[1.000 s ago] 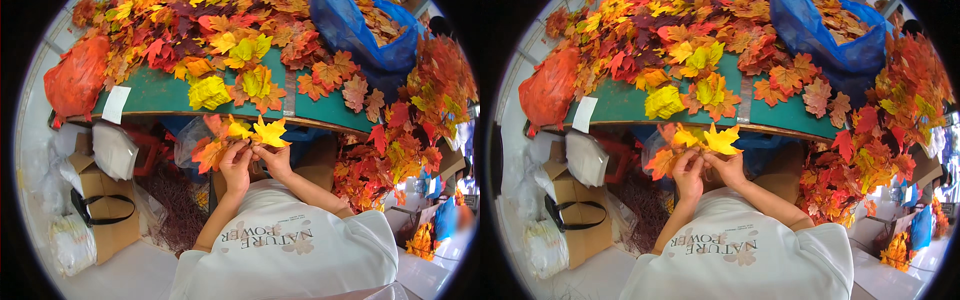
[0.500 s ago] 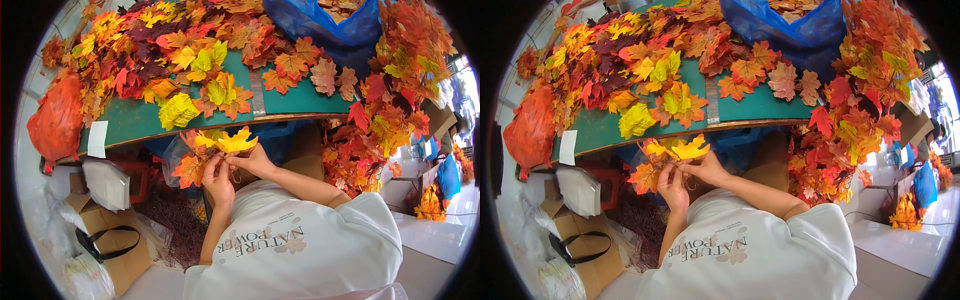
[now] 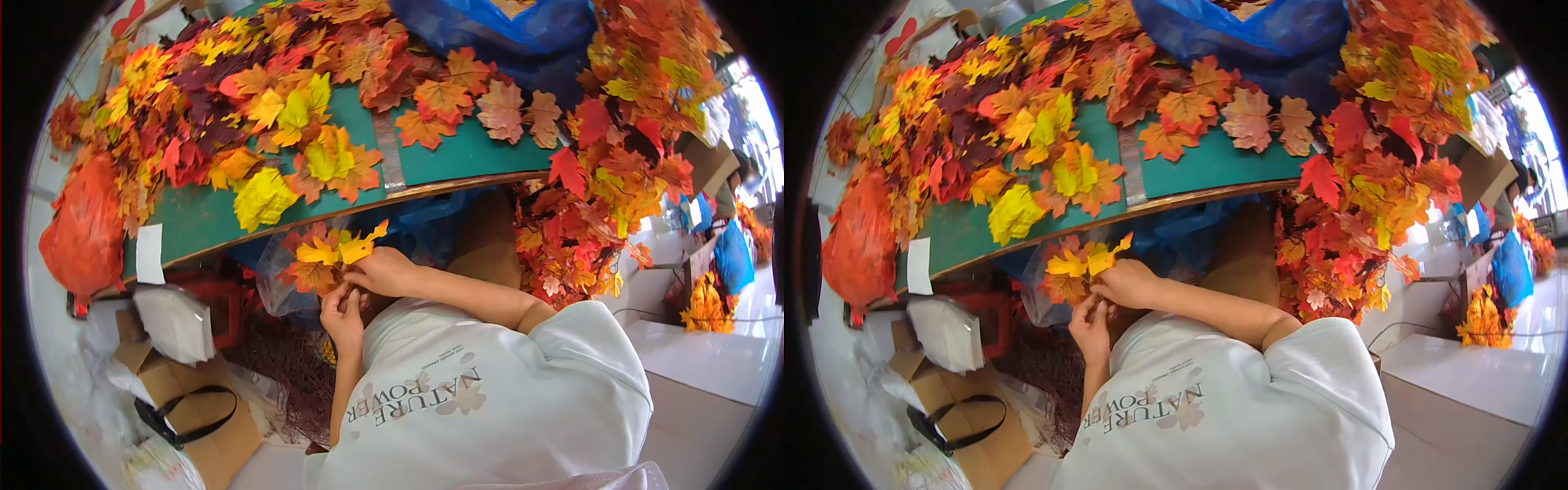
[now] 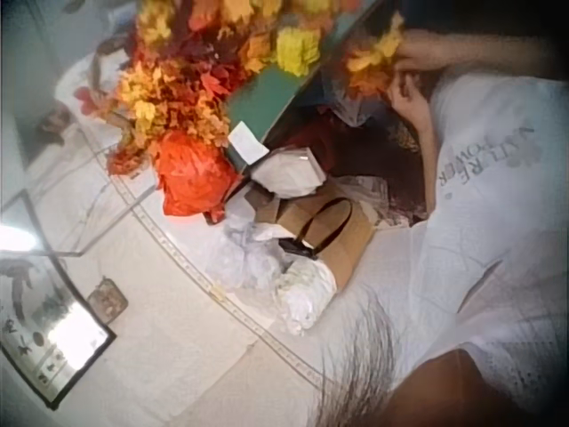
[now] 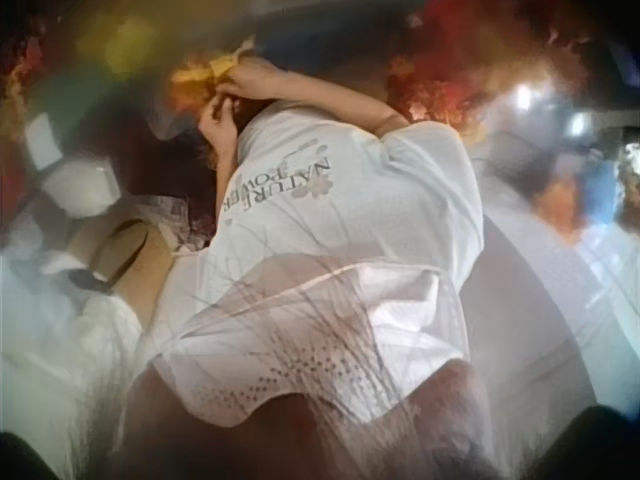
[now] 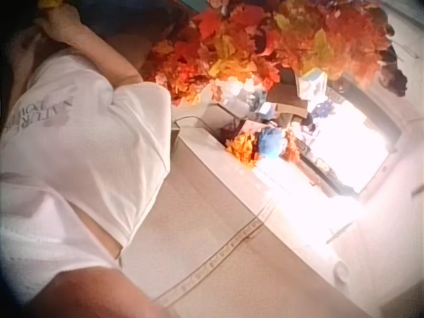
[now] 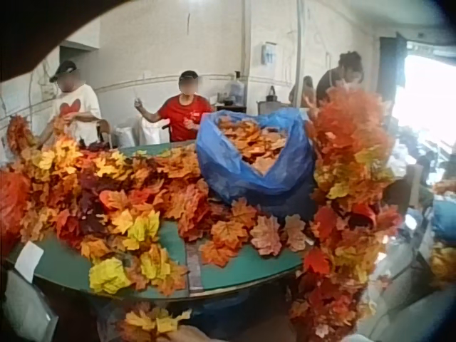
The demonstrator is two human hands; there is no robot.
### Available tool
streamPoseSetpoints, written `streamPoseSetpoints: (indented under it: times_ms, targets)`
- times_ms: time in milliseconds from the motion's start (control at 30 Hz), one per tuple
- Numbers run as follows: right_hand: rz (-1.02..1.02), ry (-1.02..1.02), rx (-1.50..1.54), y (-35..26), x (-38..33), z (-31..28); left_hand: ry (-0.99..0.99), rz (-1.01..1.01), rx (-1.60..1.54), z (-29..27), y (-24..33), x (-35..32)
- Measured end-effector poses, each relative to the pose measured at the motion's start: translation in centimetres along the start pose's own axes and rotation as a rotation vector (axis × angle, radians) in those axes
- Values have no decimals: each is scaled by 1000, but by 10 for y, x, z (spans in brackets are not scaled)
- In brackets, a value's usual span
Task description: Assembling artificial maple leaves by attaching individual leaves onto plastic stem structures.
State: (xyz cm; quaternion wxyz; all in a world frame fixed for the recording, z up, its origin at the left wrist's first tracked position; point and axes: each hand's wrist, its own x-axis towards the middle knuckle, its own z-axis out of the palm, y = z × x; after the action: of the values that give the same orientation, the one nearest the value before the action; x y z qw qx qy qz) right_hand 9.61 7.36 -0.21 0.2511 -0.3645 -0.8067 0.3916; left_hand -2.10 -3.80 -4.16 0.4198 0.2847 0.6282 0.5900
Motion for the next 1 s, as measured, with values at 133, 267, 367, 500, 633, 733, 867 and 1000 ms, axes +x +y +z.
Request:
streamPoseSetpoints:
  times_ms: [133, 267, 367, 500, 633, 733, 867, 1000]
  targets:
    - [-146, -184, -346, -15, -1, -82, -81, -266, -54, -8, -11, 4]
    - [-185, 791, -820, 15, -2, -201, -83, -155, 70, -16, -13, 10]
    - [11, 836, -1106, 46, -9, -261, -185, -337, -329, -17, 6, 13]
    - [63, 497, -1281, 87, -7, -282, -264, -368, -457, -4, 32, 13]
    - [63, 538, -1283, 79, -18, -299, -414, -332, -498, 7, 56, 21]
    - [100, 702, -1241, 58, -19, -300, -373, -329, -523, 7, 54, 22]
    - [-31, 908, -1420, 48, -15, -297, -351, -313, -588, 10, 58, 16]
    - [-107, 1125, 56, 15, -11, -240, -293, -249, -551, 23, 60, 16]
